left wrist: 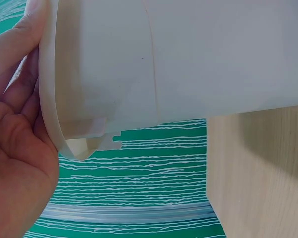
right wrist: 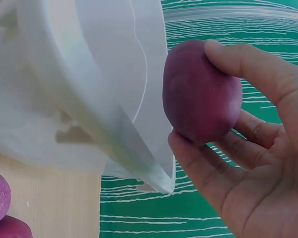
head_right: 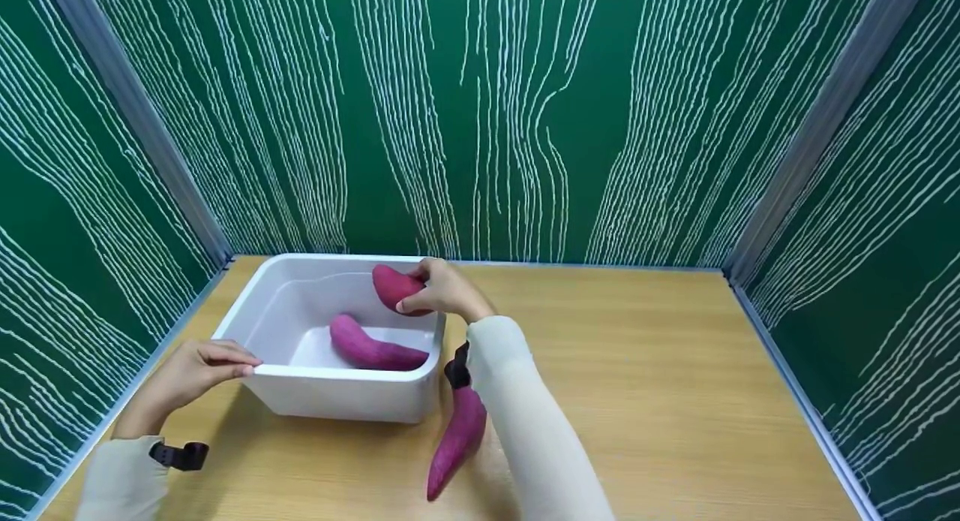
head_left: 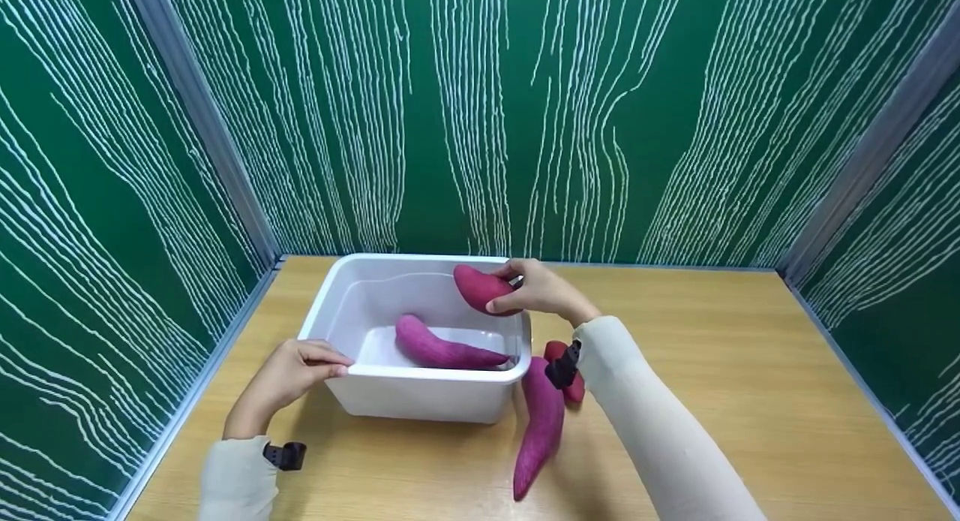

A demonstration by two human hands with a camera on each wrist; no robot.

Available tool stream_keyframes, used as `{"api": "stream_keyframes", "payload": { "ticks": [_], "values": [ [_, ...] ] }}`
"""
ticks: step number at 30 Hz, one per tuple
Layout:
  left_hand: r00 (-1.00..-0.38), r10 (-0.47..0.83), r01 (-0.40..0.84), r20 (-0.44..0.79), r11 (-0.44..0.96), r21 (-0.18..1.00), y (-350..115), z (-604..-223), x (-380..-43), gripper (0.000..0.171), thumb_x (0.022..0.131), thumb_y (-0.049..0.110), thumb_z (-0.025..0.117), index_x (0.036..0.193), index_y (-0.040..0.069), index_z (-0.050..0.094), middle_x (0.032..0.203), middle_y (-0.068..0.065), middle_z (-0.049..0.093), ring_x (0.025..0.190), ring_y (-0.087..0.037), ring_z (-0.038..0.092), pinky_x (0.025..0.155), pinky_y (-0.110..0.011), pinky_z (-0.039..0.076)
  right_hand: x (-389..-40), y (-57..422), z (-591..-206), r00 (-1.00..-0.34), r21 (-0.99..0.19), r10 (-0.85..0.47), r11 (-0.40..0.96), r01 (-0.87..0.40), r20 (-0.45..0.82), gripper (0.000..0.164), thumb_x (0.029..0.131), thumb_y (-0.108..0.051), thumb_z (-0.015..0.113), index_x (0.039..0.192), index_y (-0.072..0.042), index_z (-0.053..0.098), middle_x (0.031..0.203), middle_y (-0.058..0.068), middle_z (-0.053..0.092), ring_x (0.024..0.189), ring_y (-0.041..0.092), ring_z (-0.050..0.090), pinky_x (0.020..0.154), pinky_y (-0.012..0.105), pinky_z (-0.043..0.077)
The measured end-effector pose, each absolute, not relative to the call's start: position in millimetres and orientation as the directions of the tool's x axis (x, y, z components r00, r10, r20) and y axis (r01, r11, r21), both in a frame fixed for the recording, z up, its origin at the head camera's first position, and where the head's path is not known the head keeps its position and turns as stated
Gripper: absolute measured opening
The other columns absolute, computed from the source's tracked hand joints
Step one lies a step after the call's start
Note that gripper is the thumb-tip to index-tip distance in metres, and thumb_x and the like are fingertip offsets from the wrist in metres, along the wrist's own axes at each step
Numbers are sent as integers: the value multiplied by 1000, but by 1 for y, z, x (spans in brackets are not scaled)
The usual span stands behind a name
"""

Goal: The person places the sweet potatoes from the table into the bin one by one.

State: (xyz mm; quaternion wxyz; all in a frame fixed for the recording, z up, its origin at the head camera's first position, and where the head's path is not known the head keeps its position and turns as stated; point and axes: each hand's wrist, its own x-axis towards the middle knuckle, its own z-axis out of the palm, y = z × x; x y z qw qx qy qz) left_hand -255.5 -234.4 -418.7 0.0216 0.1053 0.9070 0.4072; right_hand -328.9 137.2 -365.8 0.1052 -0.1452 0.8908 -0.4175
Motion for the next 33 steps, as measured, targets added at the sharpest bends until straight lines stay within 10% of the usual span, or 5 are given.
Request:
{"api": "stream_keyframes", "payload": {
  "ticks": [6,23,33],
  "values": [
    [-965,250,227,83,627,745,-236,-418,-255,12,80,15,76,91,11,79,95,-7,73,89,-18,58,73,-20,49,-330,129,-367,-934,-777,-355,600,-191,-44,56,77,-24,79,125,-4,59,122,14,62,106,26,59,92,37,51],
    [-973,222,198,68,639,743,-234,-417,-254,12,81,15,76,92,11,79,98,-7,73,96,-21,61,86,-38,53,-331,112,-372,-937,-791,-343,589,-166,-59,57,78,-22,79,127,-4,56,123,14,60,108,27,57,94,40,50],
    [-971,226,204,73,637,744,-235,-419,-255,10,80,14,77,90,12,79,95,-5,73,93,-19,60,79,-26,52,-331,112,-374,-927,-822,-374,536,-195,-24,58,79,-19,78,128,1,54,125,18,59,116,36,57,99,46,47]
  ]
}}
